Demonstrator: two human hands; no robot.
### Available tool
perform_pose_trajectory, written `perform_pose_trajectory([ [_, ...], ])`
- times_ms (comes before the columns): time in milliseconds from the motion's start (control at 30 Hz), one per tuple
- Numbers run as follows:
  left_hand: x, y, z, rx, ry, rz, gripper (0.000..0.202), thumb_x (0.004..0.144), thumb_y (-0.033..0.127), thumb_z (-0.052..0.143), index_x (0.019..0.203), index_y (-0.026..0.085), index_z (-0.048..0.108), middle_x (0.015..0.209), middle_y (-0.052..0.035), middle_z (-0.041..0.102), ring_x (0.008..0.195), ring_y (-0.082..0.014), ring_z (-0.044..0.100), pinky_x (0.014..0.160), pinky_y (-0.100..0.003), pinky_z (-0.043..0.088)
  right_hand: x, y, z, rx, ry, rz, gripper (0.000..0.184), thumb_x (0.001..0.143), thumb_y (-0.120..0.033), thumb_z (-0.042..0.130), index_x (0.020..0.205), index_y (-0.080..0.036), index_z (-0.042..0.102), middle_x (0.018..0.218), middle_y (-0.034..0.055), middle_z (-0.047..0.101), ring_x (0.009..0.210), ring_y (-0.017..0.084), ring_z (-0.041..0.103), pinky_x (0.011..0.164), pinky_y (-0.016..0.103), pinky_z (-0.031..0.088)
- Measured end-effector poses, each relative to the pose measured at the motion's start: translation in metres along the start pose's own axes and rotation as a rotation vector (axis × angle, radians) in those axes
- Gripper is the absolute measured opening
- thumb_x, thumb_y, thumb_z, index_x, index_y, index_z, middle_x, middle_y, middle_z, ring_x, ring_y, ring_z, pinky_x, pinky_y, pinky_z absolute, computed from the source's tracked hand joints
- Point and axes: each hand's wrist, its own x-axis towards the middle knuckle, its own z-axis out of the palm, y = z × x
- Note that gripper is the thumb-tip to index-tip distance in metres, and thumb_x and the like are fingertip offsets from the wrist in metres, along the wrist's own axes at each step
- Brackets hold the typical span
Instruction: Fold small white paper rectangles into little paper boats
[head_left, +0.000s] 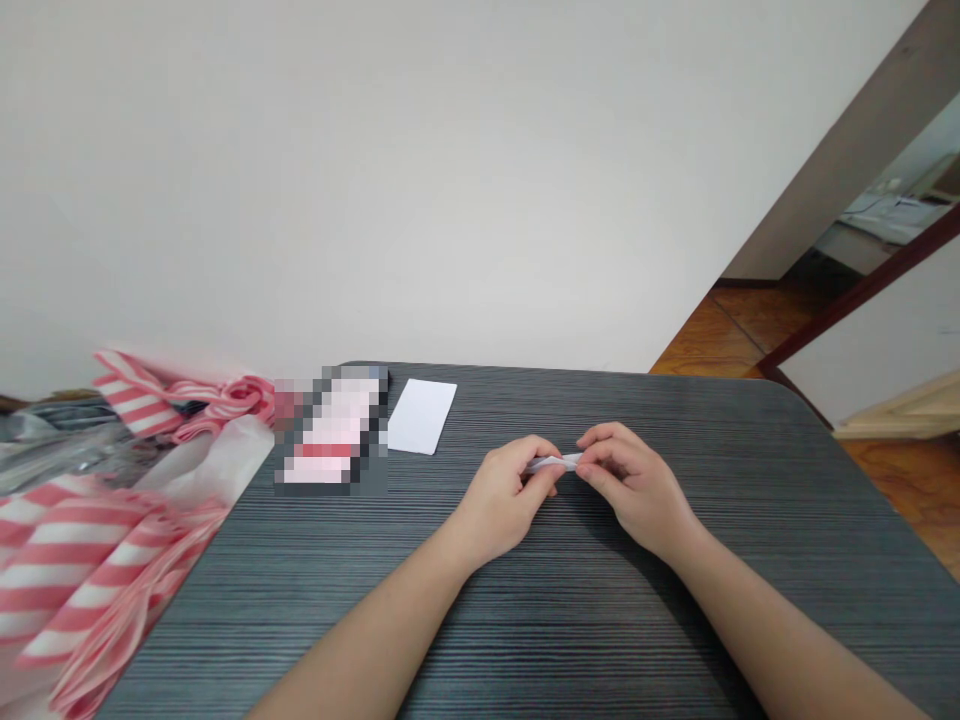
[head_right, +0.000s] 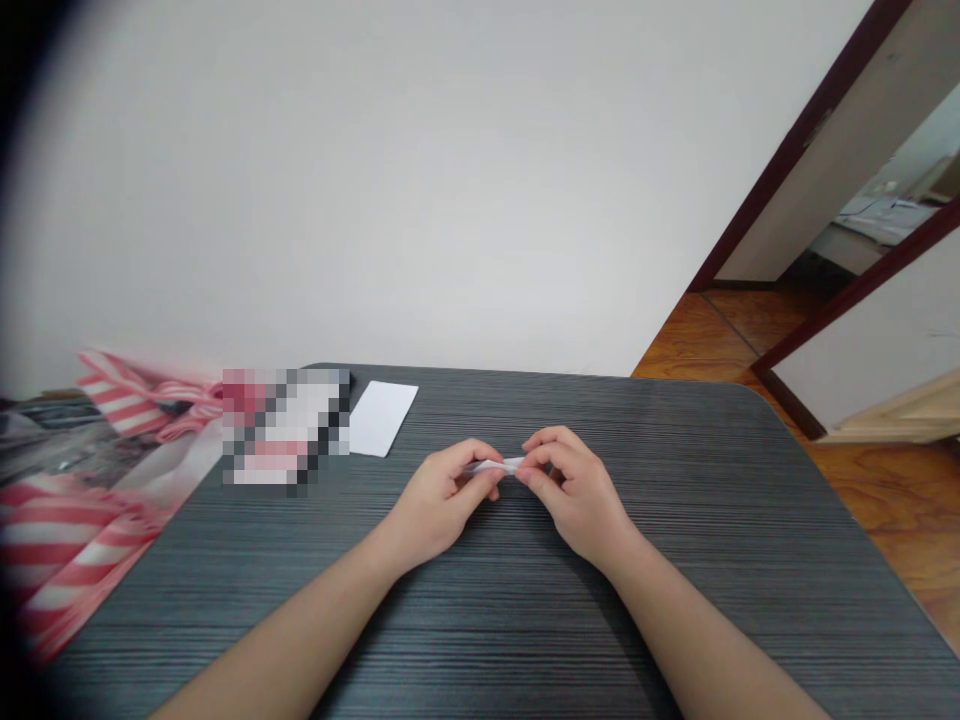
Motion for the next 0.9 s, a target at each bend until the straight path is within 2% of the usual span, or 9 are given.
perform_pose_trajectory([
  [133, 0.001, -0.001, 0.0, -0.011, 0.019, -0.007, 0.019, 0.095, 0.033, 0.051, 0.089, 0.019, 0.062, 0.072, 0.0002, 0.065, 0.066, -0.0133, 0.058, 0.061, -0.023, 0.043, -0.001, 0.001, 0.0, 0.006, 0.0, 0.015, 0.005, 0.089, -0.021, 0.063, 0.086, -0.02, 0.067, 0.108, 0.0058, 0.06, 0.059, 0.01, 0.05, 0.057, 0.027, 0.043],
  [367, 0.001, -0.002, 0.0, -0.032, 0.013, -0.019, 0.02, 0.095, 0.035, 0.051, 0.092, 0.019, 0.063, 0.074, -0.0006, 0.067, 0.068, -0.0142, 0.061, 0.062, -0.024, 0.045, 0.0, -0.003, -0.002, -0.085, 0.041, -0.061, 0.012, 0.091, -0.02, 0.061, 0.081, -0.022, 0.069, 0.1, 0.0052, 0.063, 0.082, 0.018, 0.06, 0.071, 0.031, 0.048],
  [467, 0.001, -0.002, 0.001, -0.053, 0.019, -0.03, 0.02, 0.094, 0.035, 0.051, 0.092, 0.019, 0.063, 0.074, -0.0009, 0.067, 0.068, -0.0145, 0.062, 0.062, -0.024, 0.046, 0.0, -0.004, -0.002, -0.077, 0.04, -0.054, 0.013, 0.091, -0.02, 0.061, 0.082, -0.022, 0.07, 0.099, 0.005, 0.063, 0.08, 0.017, 0.06, 0.069, 0.03, 0.048],
  [600, 0.001, 0.0, 0.0, -0.092, 0.041, -0.046, 0.018, 0.093, 0.034, 0.053, 0.091, 0.019, 0.062, 0.072, -0.0006, 0.066, 0.067, -0.0142, 0.062, 0.063, -0.024, 0.046, -0.002, 0.002, 0.0, 0.022, 0.055, -0.025, 0.006, 0.088, -0.023, 0.064, 0.092, -0.022, 0.069, 0.105, 0.0056, 0.061, 0.064, 0.012, 0.055, 0.057, 0.027, 0.046],
  [700, 0.001, 0.001, 0.0, -0.113, 0.049, -0.053, 0.018, 0.093, 0.034, 0.053, 0.091, 0.018, 0.062, 0.073, -0.001, 0.066, 0.067, -0.0146, 0.063, 0.062, -0.024, 0.046, -0.003, 0.009, 0.002, 0.101, 0.087, 0.015, 0.015, 0.09, -0.024, 0.061, 0.104, -0.023, 0.065, 0.104, 0.0068, 0.062, 0.073, 0.016, 0.059, 0.06, 0.028, 0.049],
  [833, 0.0, 0.001, -0.001, -0.142, 0.065, -0.06, 0.018, 0.093, 0.034, 0.053, 0.092, 0.018, 0.062, 0.073, -0.0005, 0.065, 0.068, -0.0143, 0.063, 0.064, -0.024, 0.047, -0.002, 0.01, 0.002, 0.089, -0.022, 0.064, 0.016, 0.087, -0.027, 0.065, 0.102, -0.022, 0.066, 0.089, 0.0044, 0.065, 0.073, 0.018, 0.061, 0.063, 0.029, 0.051],
  [900, 0.0, 0.0, -0.001, -0.148, 0.066, -0.064, 0.018, 0.092, 0.035, 0.054, 0.093, 0.019, 0.061, 0.072, 0.0002, 0.064, 0.066, -0.0138, 0.062, 0.063, -0.023, 0.046, -0.001, 0.007, 0.001, 0.037, -0.096, 0.041, 0.009, 0.088, -0.026, 0.064, 0.094, -0.021, 0.069, 0.092, 0.0055, 0.067, 0.079, 0.019, 0.063, 0.066, 0.029, 0.05],
])
